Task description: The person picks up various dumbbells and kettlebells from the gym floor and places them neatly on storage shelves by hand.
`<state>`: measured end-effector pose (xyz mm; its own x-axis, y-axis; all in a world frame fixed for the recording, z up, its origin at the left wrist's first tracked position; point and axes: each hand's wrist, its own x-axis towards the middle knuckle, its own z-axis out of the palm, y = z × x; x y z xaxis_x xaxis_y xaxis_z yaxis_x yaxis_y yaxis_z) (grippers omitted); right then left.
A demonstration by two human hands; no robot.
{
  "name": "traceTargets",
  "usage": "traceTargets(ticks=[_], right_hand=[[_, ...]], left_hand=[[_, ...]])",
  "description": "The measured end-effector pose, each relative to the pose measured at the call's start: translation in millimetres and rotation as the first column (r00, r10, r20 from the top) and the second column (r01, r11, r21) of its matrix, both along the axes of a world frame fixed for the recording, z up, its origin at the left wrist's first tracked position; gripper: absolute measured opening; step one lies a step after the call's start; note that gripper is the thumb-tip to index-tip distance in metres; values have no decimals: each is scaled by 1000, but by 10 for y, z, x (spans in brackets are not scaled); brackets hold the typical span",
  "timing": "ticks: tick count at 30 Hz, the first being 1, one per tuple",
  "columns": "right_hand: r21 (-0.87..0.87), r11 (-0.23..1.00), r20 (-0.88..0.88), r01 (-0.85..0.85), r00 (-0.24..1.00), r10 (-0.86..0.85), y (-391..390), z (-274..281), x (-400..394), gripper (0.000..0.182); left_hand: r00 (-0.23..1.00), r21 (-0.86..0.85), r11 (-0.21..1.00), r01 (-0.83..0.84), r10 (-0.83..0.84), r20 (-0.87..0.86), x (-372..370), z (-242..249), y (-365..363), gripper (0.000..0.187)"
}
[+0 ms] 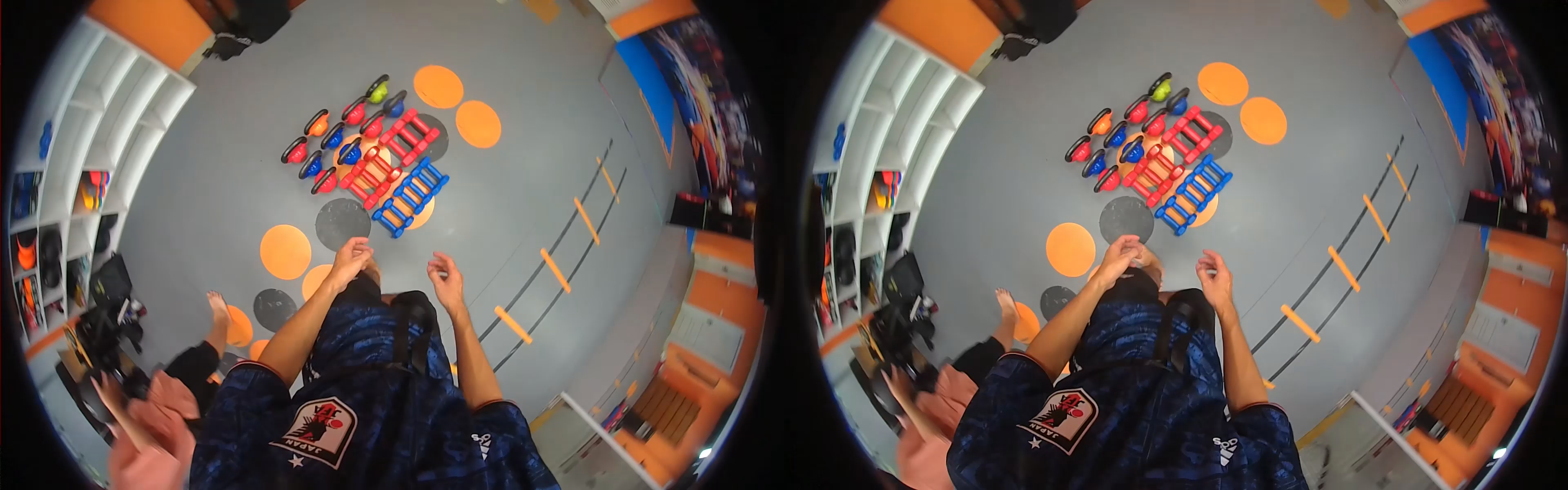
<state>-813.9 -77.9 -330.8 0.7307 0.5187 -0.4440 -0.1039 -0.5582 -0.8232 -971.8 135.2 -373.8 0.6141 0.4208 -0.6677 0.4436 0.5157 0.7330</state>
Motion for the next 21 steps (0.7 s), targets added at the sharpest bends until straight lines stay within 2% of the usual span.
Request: traceTargets(ticks=[2,4,8,11,12,14,18,21], right_hand=[[-10,998,25,-62,998,63,-24,-84,107,38],[-35,991,-28,-127,992,126,-56,-172,210,38],[-1,956,-5,-295,956,295,20,-453,536,43],[11,913,85,-409,910,406,180,-597,806,48],[-7,898,83,-441,894,440,193,-683,908,49],[-31,862,86,-506,858,506,296,-875,1120,52],[-122,819,-26,-561,827,562,491,-1178,1485,55],[-155,799,-69,-581,813,578,606,-1514,1603,55]], left_hand=[[999,75,997,29,-27,-34,54,-133,-43,37],[998,176,984,35,-25,-63,36,-239,-143,36],[958,70,963,-259,266,-109,203,-163,-330,41],[924,184,942,-279,316,-215,249,-375,-517,43],[886,238,929,-283,349,-306,312,-334,-589,44],[843,283,897,-340,424,-330,399,-440,-775,46],[786,283,871,-402,487,-381,580,-655,-1014,50],[704,226,783,-579,620,-347,663,-1280,-1220,61]])
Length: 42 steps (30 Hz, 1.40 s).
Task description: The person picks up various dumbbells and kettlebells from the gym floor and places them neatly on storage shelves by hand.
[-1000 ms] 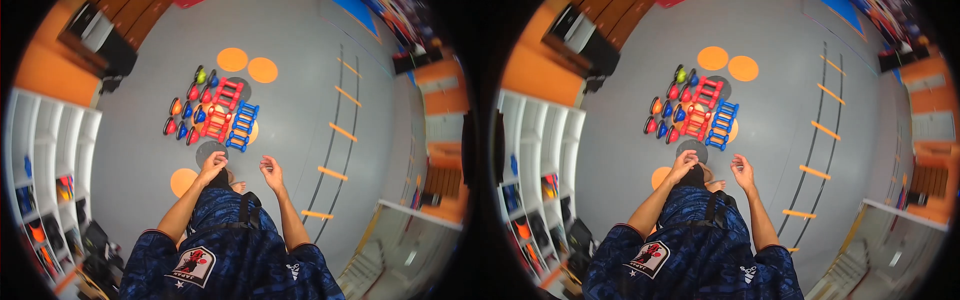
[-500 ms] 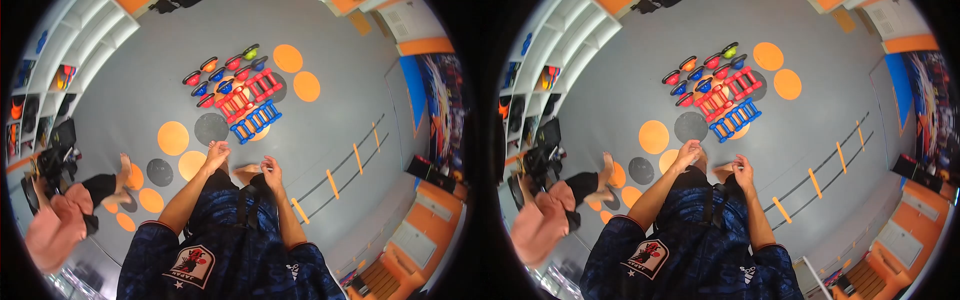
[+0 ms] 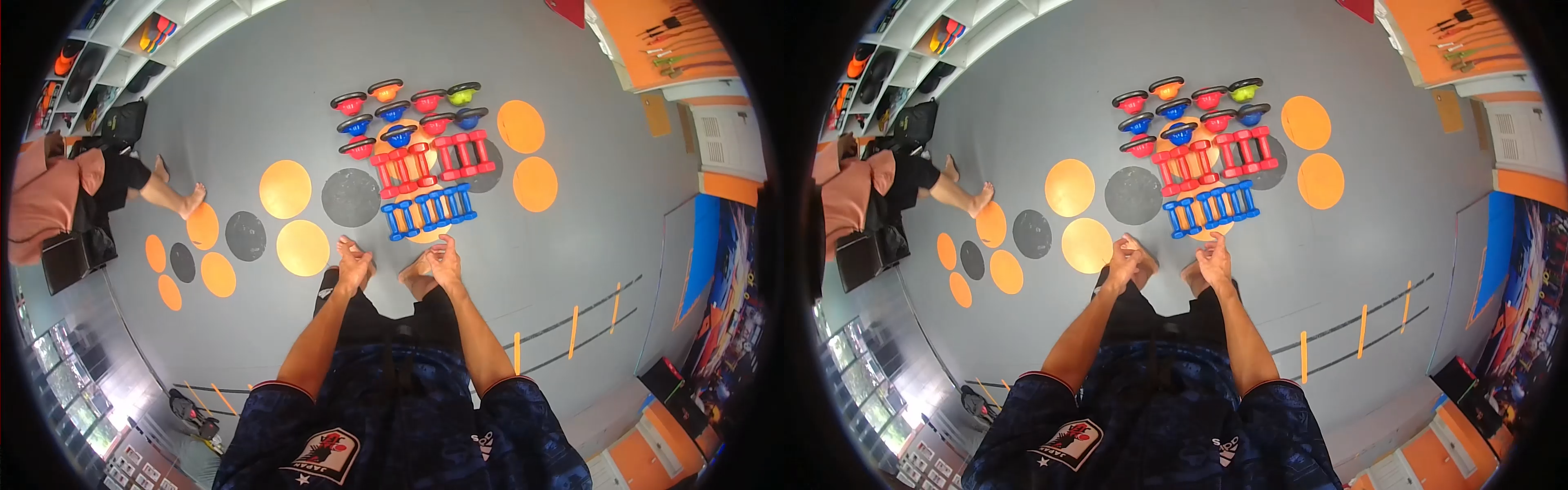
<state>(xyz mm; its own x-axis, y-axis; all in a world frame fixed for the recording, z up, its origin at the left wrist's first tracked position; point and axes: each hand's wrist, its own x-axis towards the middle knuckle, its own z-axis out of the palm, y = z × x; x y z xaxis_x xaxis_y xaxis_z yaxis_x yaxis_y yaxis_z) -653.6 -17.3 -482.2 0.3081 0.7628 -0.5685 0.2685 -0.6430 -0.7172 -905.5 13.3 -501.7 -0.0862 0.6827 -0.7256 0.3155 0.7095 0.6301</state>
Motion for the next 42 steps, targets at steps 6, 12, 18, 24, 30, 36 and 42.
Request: traceTargets(ticks=[6,12,18,24,30,36,42], right_hand=[[-9,992,72,-129,989,129,156,-1594,-60,53],[-106,978,83,-178,979,187,190,-3306,-327,53],[-88,977,295,-195,931,212,186,-4721,-450,72],[-214,959,315,-185,917,246,361,-5399,-486,57],[-146,960,286,-237,919,270,380,-5470,-445,48],[-74,966,224,-247,940,258,307,-5220,-409,40],[11,986,144,-164,976,161,-37,-4379,-657,40]], left_hand=[[994,116,993,-37,49,-102,233,-1481,-72,70],[992,-94,995,-45,33,-121,515,-2972,-93,72],[932,106,994,-2,41,-359,780,-4566,-96,77],[957,158,976,153,-106,-271,986,-5302,-32,67],[936,221,953,206,-126,-329,1021,-5510,-40,44],[934,251,941,226,-136,-330,936,-5055,-76,41],[932,214,943,253,-179,-315,712,-4044,-268,37]])
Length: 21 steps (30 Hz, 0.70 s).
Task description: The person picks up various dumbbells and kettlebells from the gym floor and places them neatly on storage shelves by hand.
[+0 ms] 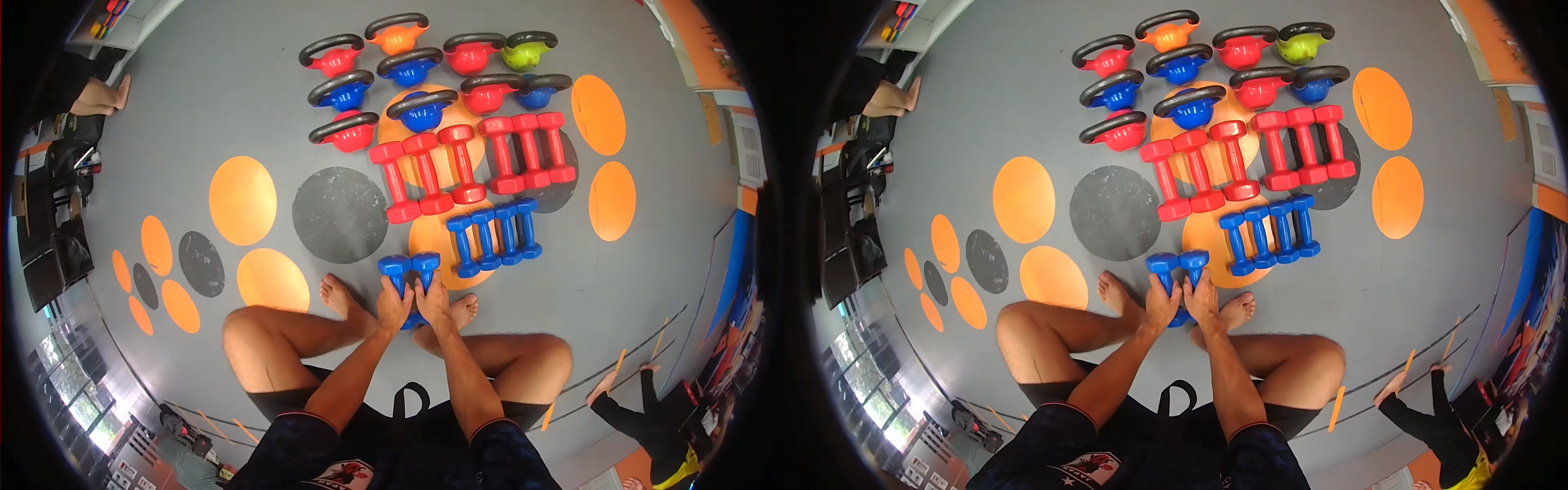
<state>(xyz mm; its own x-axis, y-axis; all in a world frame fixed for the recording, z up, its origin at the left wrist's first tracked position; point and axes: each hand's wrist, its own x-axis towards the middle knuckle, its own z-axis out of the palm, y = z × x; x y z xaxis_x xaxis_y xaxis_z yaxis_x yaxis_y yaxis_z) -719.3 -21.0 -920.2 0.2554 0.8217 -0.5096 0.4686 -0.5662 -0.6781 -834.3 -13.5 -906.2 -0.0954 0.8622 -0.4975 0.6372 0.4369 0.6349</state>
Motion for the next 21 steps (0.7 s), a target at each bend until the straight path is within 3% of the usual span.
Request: traceTargets(ticks=[4,5,8,10,12,13,16,20,21], right_hand=[[-166,986,-50,6,999,-14,-85,1078,-113,40],[-21,1000,-10,-13,1000,13,-159,1268,-150,42],[-122,992,-197,34,979,-58,-144,2175,-198,46],[-86,996,-270,-2,963,-22,-119,2770,-221,42],[-138,989,-388,-43,922,-14,16,3706,-251,39],[-83,996,-416,-34,909,-3,62,4100,-308,31],[5,997,-420,-77,905,72,144,4988,-480,31],[26,996,-455,-86,886,89,356,5807,-798,34],[57,990,-387,-129,911,141,396,6025,-880,33]], left_hand=[[997,10,999,35,-36,64,-226,967,-71,36],[992,35,999,17,-21,127,-280,1222,-85,37],[955,-22,1000,-11,17,298,-447,2193,-29,38],[941,6,1000,2,-3,338,-569,2833,4,40],[911,-36,999,-10,24,411,-687,3623,90,40],[904,-42,999,-3,20,426,-769,3902,99,42],[883,-9,1000,-27,28,468,-962,4875,205,44],[892,80,994,-71,28,451,-1228,5542,214,47],[896,100,991,-84,31,444,-1285,5652,220,48]])
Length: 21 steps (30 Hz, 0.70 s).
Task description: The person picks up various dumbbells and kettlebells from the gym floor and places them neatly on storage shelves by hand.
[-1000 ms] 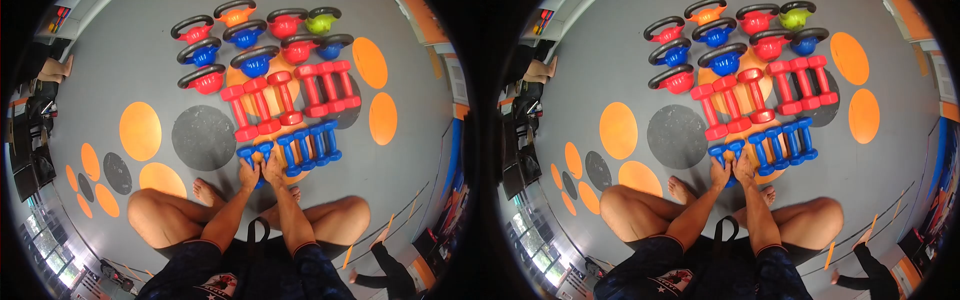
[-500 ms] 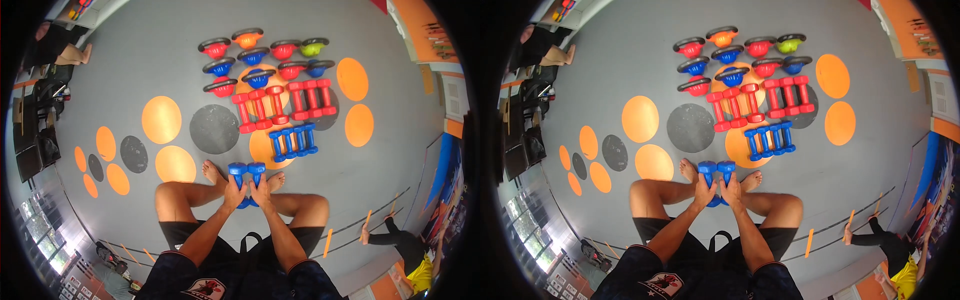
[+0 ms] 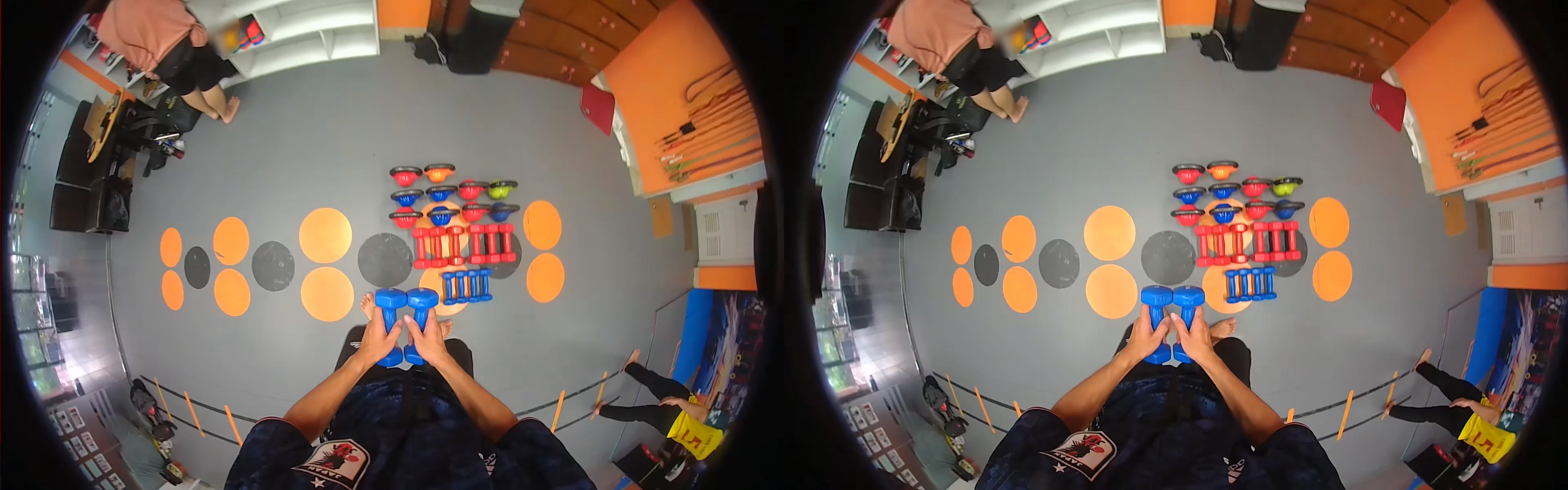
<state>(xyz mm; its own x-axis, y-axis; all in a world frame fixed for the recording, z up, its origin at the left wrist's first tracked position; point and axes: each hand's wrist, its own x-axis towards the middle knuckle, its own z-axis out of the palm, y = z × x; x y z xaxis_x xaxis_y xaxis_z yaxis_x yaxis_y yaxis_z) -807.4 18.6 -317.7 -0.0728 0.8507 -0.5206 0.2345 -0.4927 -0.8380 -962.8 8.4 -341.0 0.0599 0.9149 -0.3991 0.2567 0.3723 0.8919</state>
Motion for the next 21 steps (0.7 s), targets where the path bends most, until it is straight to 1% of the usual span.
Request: traceTargets(ticks=[1,2,3,4,6,9,10,11,12,13,15,16,19,20,21], right_hand=[[41,998,70,-40,997,37,53,220,-94,33],[85,993,143,-76,988,64,148,413,-201,33],[90,994,113,-58,993,47,247,490,-275,33],[96,994,79,-42,996,35,301,514,-342,33],[81,997,-11,-7,1000,8,424,653,-499,35],[185,974,-15,-133,990,138,626,937,-637,34],[251,953,-13,-172,983,181,706,1104,-698,34],[309,928,-8,-208,975,221,777,1272,-757,34],[266,935,10,-234,971,240,854,1384,-806,34],[359,897,57,-257,966,254,939,1539,-889,33],[523,797,153,-301,954,259,1109,1886,-1045,32],[546,776,186,-316,949,256,1211,1962,-1109,31],[479,838,6,-262,955,296,1568,1674,-1224,41],[500,825,17,-264,955,295,1693,1677,-1299,39],[510,825,-7,-244,958,288,1796,1703,-1391,39]], left_hand=[[1000,21,1000,-13,13,-9,-73,72,23,49],[995,122,993,0,12,-98,-152,-36,45,50],[981,218,976,16,27,-192,-224,-8,114,51],[987,228,974,0,37,-158,-304,-9,176,51],[997,81,997,9,-3,-75,-505,659,397,50],[996,180,982,-62,50,69,-730,1071,617,47],[995,235,970,-62,40,96,-814,1267,683,45],[999,275,961,-35,26,39,-898,1241,742,47],[997,262,964,-41,21,79,-986,1377,789,47],[993,255,966,-44,14,120,-1050,1524,865,48],[987,333,939,-79,27,158,-1156,1605,1050,49],[984,363,927,-96,33,175,-1209,1630,1130,49],[988,340,936,-88,40,147,-1394,1848,1409,51],[990,369,926,-78,28,139,-1462,1890,1519,52],[990,374,924,-75,24,138,-1535,1925,1634,52]])
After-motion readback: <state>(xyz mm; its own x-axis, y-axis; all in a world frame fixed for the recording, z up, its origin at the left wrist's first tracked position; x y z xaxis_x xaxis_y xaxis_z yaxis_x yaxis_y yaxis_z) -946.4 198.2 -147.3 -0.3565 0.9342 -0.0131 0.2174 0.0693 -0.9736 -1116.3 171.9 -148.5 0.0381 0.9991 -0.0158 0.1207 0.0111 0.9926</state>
